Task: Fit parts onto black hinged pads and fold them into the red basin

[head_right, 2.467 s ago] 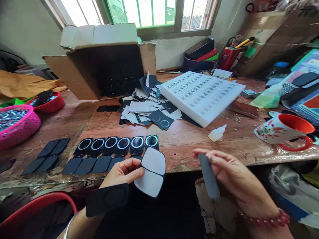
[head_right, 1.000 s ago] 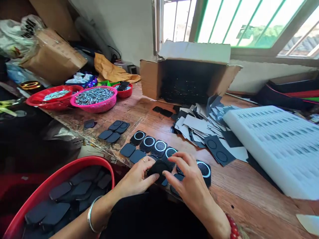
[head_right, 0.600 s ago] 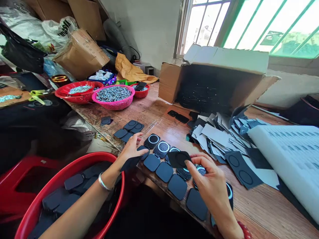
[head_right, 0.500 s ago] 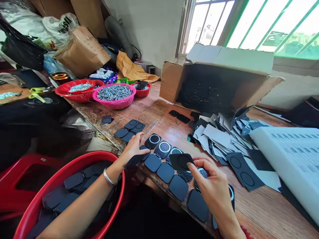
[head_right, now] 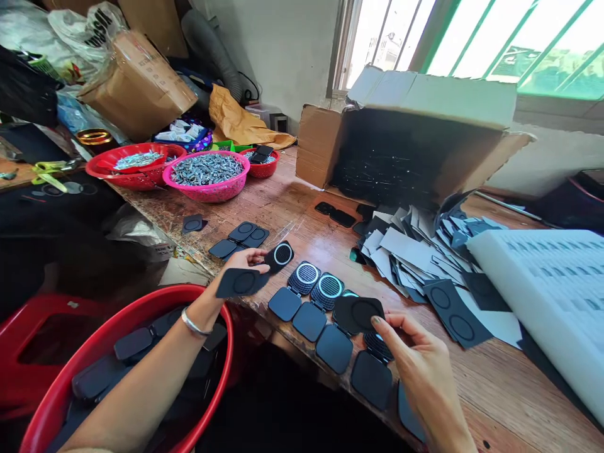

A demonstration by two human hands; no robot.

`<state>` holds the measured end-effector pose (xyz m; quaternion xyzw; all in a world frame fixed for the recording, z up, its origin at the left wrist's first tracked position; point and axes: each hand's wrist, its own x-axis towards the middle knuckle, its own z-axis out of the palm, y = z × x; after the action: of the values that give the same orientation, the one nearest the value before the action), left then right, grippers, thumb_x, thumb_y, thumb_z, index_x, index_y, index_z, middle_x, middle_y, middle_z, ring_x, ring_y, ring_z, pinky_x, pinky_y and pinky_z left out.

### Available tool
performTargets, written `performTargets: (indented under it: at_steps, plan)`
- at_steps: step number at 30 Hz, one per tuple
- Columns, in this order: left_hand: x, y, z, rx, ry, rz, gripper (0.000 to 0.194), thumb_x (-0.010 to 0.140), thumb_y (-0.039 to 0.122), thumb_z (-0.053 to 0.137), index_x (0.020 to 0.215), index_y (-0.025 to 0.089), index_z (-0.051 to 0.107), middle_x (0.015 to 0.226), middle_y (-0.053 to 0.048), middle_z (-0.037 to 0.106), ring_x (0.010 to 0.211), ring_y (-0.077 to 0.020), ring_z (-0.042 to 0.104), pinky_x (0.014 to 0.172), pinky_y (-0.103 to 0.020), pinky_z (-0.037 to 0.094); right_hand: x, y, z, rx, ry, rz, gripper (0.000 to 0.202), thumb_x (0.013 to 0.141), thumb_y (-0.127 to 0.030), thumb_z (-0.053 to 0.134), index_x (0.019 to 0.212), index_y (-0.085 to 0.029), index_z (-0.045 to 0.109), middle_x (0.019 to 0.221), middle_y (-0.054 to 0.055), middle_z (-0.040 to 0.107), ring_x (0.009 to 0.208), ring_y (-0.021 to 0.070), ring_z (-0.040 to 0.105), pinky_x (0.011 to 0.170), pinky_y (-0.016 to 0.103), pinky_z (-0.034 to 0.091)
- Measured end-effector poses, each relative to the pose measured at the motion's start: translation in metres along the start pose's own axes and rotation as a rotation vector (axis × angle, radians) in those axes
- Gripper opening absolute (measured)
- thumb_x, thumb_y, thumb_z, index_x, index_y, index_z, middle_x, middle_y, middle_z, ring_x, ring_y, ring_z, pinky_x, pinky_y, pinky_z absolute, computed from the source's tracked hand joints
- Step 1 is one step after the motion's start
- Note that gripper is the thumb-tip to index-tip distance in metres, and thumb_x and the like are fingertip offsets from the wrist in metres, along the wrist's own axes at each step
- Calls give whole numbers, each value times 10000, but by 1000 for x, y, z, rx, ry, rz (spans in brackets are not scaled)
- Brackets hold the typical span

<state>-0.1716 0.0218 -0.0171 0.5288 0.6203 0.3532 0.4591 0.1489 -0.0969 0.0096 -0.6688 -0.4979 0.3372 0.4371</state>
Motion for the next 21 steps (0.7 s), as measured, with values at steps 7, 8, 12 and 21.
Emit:
performTargets:
  at_steps: [7, 8, 12, 21]
  plan:
    - [-60, 29, 18, -372, -348, -163, 400, 718, 367, 738, 1038, 164, 610, 800, -37, 722, 670, -213, 717, 611, -287, 542, -21, -5, 0, 326, -1, 89, 364, 624, -492, 830, 612, -201, 611, 704, 39, 614, 564, 138, 499, 427, 229, 380]
    - [-69, 31, 28, -457, -433, -230, 408, 707, 354, 747, 1040, 169, 600, 773, -26, 721, 649, -210, 717, 608, -283, 545, -23, -5, 1, 369, 6, 119, 372, 604, -483, 845, 605, -200, 604, 704, 38, 606, 580, 138, 500, 447, 228, 396]
    - [-97, 36, 72, -583, -638, -392, 501, 620, 291, 806, 1058, 165, 598, 798, -54, 744, 675, -233, 728, 618, -313, 580, -33, -3, 3, 567, -27, 297, 405, 553, -447, 896, 580, -187, 587, 749, 38, 591, 702, 157, 543, 611, 254, 492]
    - [-121, 49, 116, -503, -739, -431, 473, 669, 209, 757, 1118, 106, 654, 812, -84, 740, 673, -213, 721, 597, -307, 599, -51, 12, -14, 725, -99, 436, 387, 514, -399, 926, 611, -162, 636, 774, 24, 605, 713, 152, 574, 696, 308, 543]
